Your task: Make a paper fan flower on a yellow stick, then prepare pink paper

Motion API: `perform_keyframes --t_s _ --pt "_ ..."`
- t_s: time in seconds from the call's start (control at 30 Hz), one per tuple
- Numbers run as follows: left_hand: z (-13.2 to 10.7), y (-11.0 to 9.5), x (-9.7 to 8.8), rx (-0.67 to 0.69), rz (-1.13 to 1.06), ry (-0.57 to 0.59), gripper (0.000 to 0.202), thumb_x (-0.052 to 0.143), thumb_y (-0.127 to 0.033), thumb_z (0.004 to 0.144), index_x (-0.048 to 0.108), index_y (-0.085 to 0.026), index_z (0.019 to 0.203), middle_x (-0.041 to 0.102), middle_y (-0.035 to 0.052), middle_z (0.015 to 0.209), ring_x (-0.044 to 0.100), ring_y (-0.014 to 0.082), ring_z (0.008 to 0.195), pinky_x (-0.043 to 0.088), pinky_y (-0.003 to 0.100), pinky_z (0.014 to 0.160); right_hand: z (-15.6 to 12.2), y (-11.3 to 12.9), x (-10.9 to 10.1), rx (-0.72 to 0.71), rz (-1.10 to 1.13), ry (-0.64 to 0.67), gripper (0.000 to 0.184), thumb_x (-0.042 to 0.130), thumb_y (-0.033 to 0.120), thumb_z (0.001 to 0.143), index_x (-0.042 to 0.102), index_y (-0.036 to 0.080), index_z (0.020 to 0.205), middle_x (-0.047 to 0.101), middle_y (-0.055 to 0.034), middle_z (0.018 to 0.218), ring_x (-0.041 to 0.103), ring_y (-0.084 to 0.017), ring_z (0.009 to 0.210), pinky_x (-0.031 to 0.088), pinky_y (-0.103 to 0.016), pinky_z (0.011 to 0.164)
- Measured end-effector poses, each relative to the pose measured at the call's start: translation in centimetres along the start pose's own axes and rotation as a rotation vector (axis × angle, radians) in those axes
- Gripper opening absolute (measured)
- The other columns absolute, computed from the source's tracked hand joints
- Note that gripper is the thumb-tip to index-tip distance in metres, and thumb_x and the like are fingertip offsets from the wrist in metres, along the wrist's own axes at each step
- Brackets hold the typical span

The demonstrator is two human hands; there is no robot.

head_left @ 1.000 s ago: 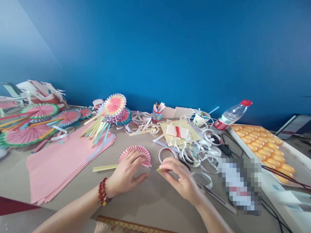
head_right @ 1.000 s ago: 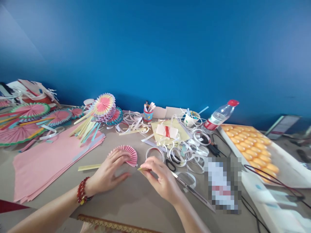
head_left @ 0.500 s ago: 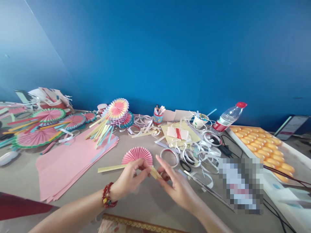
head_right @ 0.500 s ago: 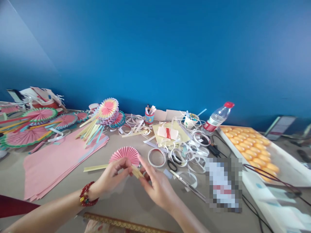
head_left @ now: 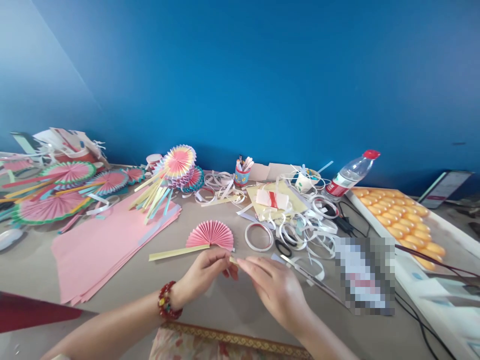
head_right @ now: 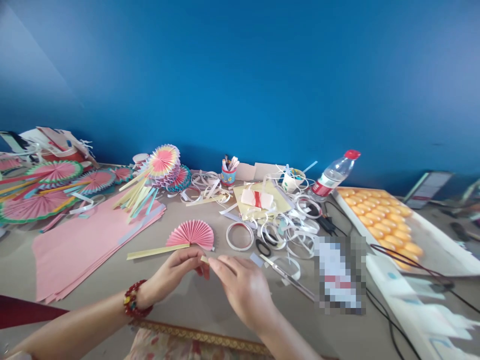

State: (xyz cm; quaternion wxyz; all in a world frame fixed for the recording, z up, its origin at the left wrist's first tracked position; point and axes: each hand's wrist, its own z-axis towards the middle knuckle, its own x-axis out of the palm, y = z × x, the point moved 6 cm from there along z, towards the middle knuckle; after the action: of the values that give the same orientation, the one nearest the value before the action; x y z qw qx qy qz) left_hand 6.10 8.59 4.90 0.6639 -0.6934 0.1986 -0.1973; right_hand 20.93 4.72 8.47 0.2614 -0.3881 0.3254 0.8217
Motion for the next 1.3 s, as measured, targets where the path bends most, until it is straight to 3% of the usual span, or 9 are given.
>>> perform_keyframes --t_s 0.13,0.27,0.37,0.47,0.6,0.7,1.03,1.2,1.3 --pt "-0.3 0.7 0.4 -0.073 -0.254 0.045 0.027 0.055 -0.037 0.092 0.066 -0.013 0.084 0.067 0.0067 0.08 0.064 0.0177 0.077 0.05 0.03 0.076 -0.4 0.2 0.0 -0.04 -0.096 -0.018 0.029 0.044 0.017 0.099 0.069 0.023 0.113 0.074 -0.0068 0.102 0.07 -0.018 0.081 0.053 -0.027 0.071" --pt "-0.6 0.9 0.2 -0.101 -0.176 0.057 0.03 0.058 -0.04 0.091 0.064 -0.012 0.08 0.068 0.0068 0.078 0.062 0.0158 0.076 0.048 0.027 0.076 -0.7 0.4 -0.2 -0.067 -0.107 -0.016 0.029 0.044 0.019 0.1 0.069 0.025 0.113 0.074 -0.0069 0.1 0.069 -0.018 0.079 0.052 -0.028 0.07" --pt "-0.8 1.0 -0.1 -0.105 -0.077 0.047 0.035 0.058 -0.044 0.091 0.063 -0.013 0.078 0.068 0.0058 0.076 0.06 0.0148 0.073 0.046 0.026 0.074 -1.1 0.1 -0.1 -0.051 0.005 0.061 0.037 0.042 0.017 0.099 0.057 0.026 0.131 0.071 -0.007 0.111 0.069 -0.019 0.088 0.052 -0.029 0.076" --pt "-0.9 0.8 -0.5 -0.07 0.056 0.015 0.039 0.054 -0.048 0.093 0.064 -0.013 0.079 0.067 0.0055 0.077 0.057 0.0143 0.072 0.044 0.025 0.071 -1.4 -1.3 0.1 0.156 0.227 0.139 0.044 0.043 0.023 0.1 0.039 0.024 0.144 0.07 -0.0062 0.111 0.068 -0.017 0.095 0.051 -0.027 0.08" --pt "-1.1 0.1 -0.6 -0.018 0.319 0.001 0.041 0.05 -0.046 0.095 0.067 -0.014 0.078 0.064 0.0036 0.074 0.053 0.0129 0.067 0.038 0.022 0.062 -1.1 -2.1 0.5 0.331 0.27 0.301 0.017 0.046 0.025 0.098 0.058 0.024 0.109 0.07 -0.001 0.092 0.066 -0.016 0.082 0.046 -0.024 0.069" --pt "-1.3 -0.1 -0.4 0.005 0.423 0.015 0.043 0.049 -0.046 0.096 0.069 -0.014 0.077 0.062 0.0018 0.069 0.051 0.012 0.065 0.035 0.022 0.06 -0.5 -2.1 0.6 0.368 0.235 0.408 0.015 0.047 0.022 0.096 0.057 0.021 0.085 0.064 0.0017 0.076 0.059 -0.014 0.067 0.038 -0.024 0.06" --pt "-2.3 3.4 -0.1 -0.255 -0.022 0.222 0.032 0.067 -0.044 0.086 0.069 -0.012 0.086 0.071 0.0057 0.083 0.06 0.0134 0.074 0.044 0.023 0.07 -2.3 -2.2 2.3 0.509 0.534 0.584 0.02 0.049 0.03 0.096 0.061 0.021 0.082 0.059 0.0056 0.062 0.052 -0.01 0.059 0.033 -0.019 0.057" --pt "-2.3 2.1 -0.3 -0.145 -0.096 0.282 0.037 0.069 -0.038 0.085 0.059 -0.019 0.115 0.065 0.0079 0.114 0.062 0.0182 0.098 0.049 0.029 0.083 -2.4 -2.4 2.6 0.59 0.554 0.608 0.019 0.05 0.028 0.093 0.061 0.02 0.079 0.059 0.0052 0.06 0.052 -0.009 0.054 0.034 -0.018 0.054" --pt "-2.3 0.6 -0.2 0.039 0.218 0.297 0.042 0.061 -0.04 0.09 0.054 -0.021 0.126 0.061 0.0111 0.125 0.06 0.022 0.106 0.049 0.035 0.09 -2.7 -3.0 2.8 0.657 0.582 0.603 0.02 0.05 0.031 0.093 0.06 0.02 0.079 0.059 0.004 0.062 0.053 -0.009 0.051 0.036 -0.018 0.053"
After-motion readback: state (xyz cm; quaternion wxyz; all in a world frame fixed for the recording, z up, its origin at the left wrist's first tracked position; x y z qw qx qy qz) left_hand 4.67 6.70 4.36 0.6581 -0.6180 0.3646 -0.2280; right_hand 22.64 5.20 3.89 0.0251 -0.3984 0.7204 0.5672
